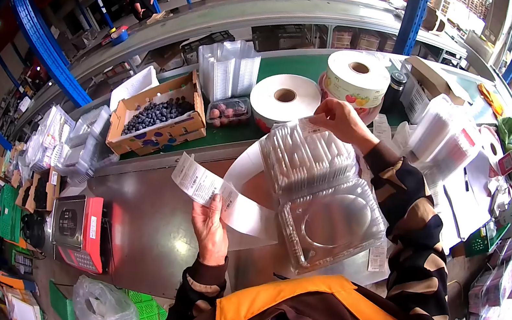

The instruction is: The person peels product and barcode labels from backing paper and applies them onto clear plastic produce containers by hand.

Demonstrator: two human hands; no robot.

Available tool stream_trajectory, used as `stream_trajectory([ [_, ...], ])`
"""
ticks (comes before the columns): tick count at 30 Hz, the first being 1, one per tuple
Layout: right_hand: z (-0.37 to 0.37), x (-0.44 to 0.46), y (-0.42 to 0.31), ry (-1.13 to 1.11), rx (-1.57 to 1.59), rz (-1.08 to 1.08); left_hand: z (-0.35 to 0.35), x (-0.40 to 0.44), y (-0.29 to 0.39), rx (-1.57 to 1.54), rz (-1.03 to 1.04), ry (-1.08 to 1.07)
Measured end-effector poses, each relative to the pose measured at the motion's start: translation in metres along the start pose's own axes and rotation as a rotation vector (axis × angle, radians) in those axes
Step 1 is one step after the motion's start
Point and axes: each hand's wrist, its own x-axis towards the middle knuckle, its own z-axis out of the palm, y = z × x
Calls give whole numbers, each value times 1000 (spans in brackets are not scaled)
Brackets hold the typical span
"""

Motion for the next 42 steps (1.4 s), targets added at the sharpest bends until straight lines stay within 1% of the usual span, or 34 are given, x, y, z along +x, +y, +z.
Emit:
stream_trajectory([
  [1, 2, 6, 8, -42, -113, 2, 7, -1, 2, 17, 12, -13],
  [2, 7, 9, 7, -81, -142, 2, 12, -2, 3, 36, 24, -26],
  [4, 19, 3, 6, -83, -253, -32, 20, -2, 6, 26, 20, -69],
  [5, 23, -2, 4, -31, -383, -87, 19, -1, 5, 40, 25, -78],
  [6, 23, -8, -16, -20, -498, 12, 18, 0, 4, 54, 30, -84],
  [8, 27, -8, 1, 318, -633, -143, 26, -3, 12, 72, 63, -93],
  [9, 25, -8, 0, 324, -654, -155, 20, -5, 11, 109, 75, -111],
  [10, 29, -13, -20, 357, -571, -210, 17, -3, 9, 142, 94, -133],
  [12, 41, -30, -68, 27, -153, -139, 20, -2, 12, 63, 67, -200],
  [14, 65, -48, -97, -312, 57, -236, 23, -2, 17, 46, 69, -240],
  [16, 89, -58, -96, -485, 179, -253, 28, -2, 22, 76, 115, -244],
  [17, 98, -58, -93, -502, 191, -254, 30, -3, 27, 67, 105, -251],
  [20, 103, -64, -102, -479, 196, -156, 17, -1, 31, -19, -22, -323],
  [21, 106, -69, -106, -477, 195, -61, 20, -7, 35, -90, -75, -270],
  [24, 118, -80, -109, -422, 183, -86, -1, -5, 23, -127, -185, -245],
  [25, 123, -81, -103, -395, 182, -95, 7, -9, 26, -80, -150, -203],
  [28, 123, -78, -94, -487, 443, -8, 3, -7, 25, -96, -209, -178],
  [29, 125, -78, -93, -426, 519, -42, 7, -7, 26, -105, -193, -122],
  [32, 111, -77, -100, -469, 427, -35, -6, -2, 24, -174, -234, -140],
  [33, 105, -75, -100, -535, 321, -23, -5, -3, 22, -199, -244, -132],
  [36, 106, -82, -101, -358, 465, -178, 0, -7, 24, -213, -289, -175],
  [37, 103, -83, -104, -399, 447, -190, -3, -7, 20, -218, -340, -149],
  [40, 100, -83, -106, -448, 277, -256, -3, -10, 18, -243, -361, -173],
  [41, 103, -84, -102, -411, 277, -315, -2, -11, 19, -244, -369, -173],
  [42, 105, -85, -101, -402, 267, -323, -4, -10, 16, -239, -374, -190],
])
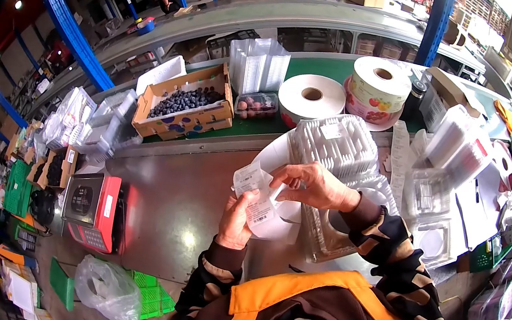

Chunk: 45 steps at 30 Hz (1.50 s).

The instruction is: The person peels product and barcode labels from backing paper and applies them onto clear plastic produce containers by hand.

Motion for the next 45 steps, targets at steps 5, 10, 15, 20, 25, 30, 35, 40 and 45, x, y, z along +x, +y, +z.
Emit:
stream_trajectory([
  [5, -1, -7, -12, 54, -175, -145, -13, 3, -12, -11, -34, -27],
  [10, 4, -21, -15, 144, -503, -365, -36, 5, -31, -174, -153, 68],
  [15, -21, -25, -25, 495, -113, -263, 20, -11, 21, -344, 218, 8],
  [20, -109, -36, 40, 820, 253, 137, -18, -13, 82, -280, 680, -149],
  [25, -127, -52, 64, 559, -143, 400, 2, -40, 117, -286, 679, -303],
  [30, -113, -42, 73, 525, -195, 411, -3, -49, 114, -263, 636, -317],
  [35, -100, -32, 57, 401, -605, 547, 0, -44, 94, -272, 553, -170],
  [40, -97, -39, 64, 702, -976, 377, -13, -49, 107, -179, 606, -203],
  [45, -82, -35, 57, 434, -987, 19, -1, -80, 199, 100, 836, -242],
])
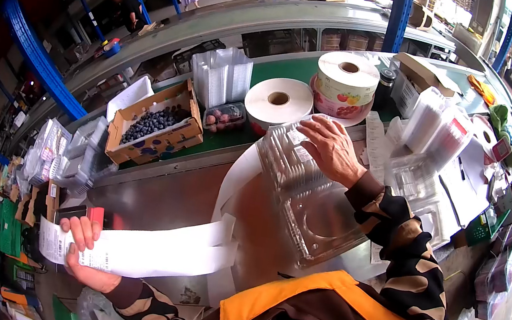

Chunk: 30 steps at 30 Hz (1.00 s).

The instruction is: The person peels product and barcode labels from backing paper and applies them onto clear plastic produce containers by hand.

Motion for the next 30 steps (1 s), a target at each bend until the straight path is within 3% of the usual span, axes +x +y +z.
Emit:
stream_trajectory([
  [1, 6, -7, 2, -149, -45, -23, 3, 12, 16, 79, 36, -48],
  [4, 21, -17, 8, -83, -132, 207, 5, 39, 45, 655, 64, -91],
  [5, 22, -19, 13, -54, -170, 217, 4, 36, 37, 912, 145, 153],
  [7, 25, -20, 14, -5, -169, 266, -21, 50, 24, 1295, 114, -53],
  [11, 27, -26, 3, 96, -110, 254, -39, 54, -42, 1937, -110, -3],
  [13, 25, -26, 0, 156, -123, 253, -71, 45, -78, 2041, -303, 25],
  [15, 12, -17, -14, 229, -168, 164, -107, 26, -116, 1873, -595, 1],
  [18, 0, 0, -64, 183, 52, 10, -172, -23, -171, 1547, -1063, -73],
  [19, 0, 9, -81, 118, 170, -97, -186, -45, -190, 1325, -1074, -24],
  [20, 2, 16, -101, -31, 261, -110, -194, -58, -204, 1418, -1163, -129],
  [23, 55, 28, -123, -457, 398, -142, -188, -84, -236, 1112, -1390, -35],
  [25, 106, 28, -126, -664, 272, -205, -226, -114, -278, 1142, -1230, -129],
  [26, 115, 35, -133, -810, 190, -157, -216, -115, -284, 1172, -1249, -168],
  [27, 131, 36, -136, -834, 197, -119, -237, -134, -307, 803, -1218, -11],
  [30, 143, 33, -136, -766, 237, -68, -184, -119, -299, 395, -1071, 253],
])
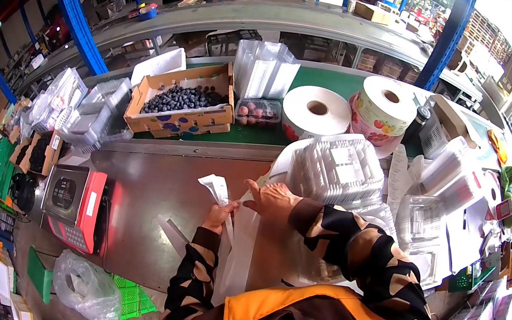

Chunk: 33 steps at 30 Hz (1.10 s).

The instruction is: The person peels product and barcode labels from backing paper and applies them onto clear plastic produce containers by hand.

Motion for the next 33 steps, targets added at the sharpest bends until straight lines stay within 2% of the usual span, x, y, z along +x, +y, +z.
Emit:
stream_trajectory([
  [2, -2, -3, 3, 164, 65, -33, 31, -13, 32, -184, 93, 89],
  [5, -36, -11, -9, 357, 237, -48, 53, -13, 97, -143, 306, 2],
  [8, -93, -40, -1, 532, 259, -38, 81, -40, 176, -157, 479, -98],
  [9, -111, -50, 15, 601, 278, -6, 84, -46, 192, -215, 534, -145],
  [11, -143, -67, 56, 765, 308, 242, 89, -69, 224, -252, 641, -202],
  [13, -148, -81, 130, 990, 425, 238, 104, -100, 248, -247, 726, -175],
  [15, -145, -98, 173, 988, 452, 304, 107, -117, 260, -38, 812, -231],
  [17, -145, -106, 163, 934, 615, 324, 113, -129, 261, -23, 847, -292],
  [19, -138, -109, 151, 895, 650, 277, 110, -138, 262, 175, 877, -383],
  [23, -159, -106, 82, 855, 660, 20, 122, -151, 255, 450, 827, -423],
  [25, -181, -108, 39, 747, 704, -110, 127, -153, 240, 373, 800, -397],
  [27, -198, -109, 2, 692, 454, -307, 129, -153, 226, 250, 765, -382],
  [29, -197, -98, -22, 654, 271, -497, 135, -159, 224, 329, 798, -364],
  [31, -198, -97, -43, 451, 192, -458, 134, -161, 215, 280, 738, -418],
  [33, -185, -91, -49, 358, 24, -490, 138, -167, 211, 230, 707, -515],
])
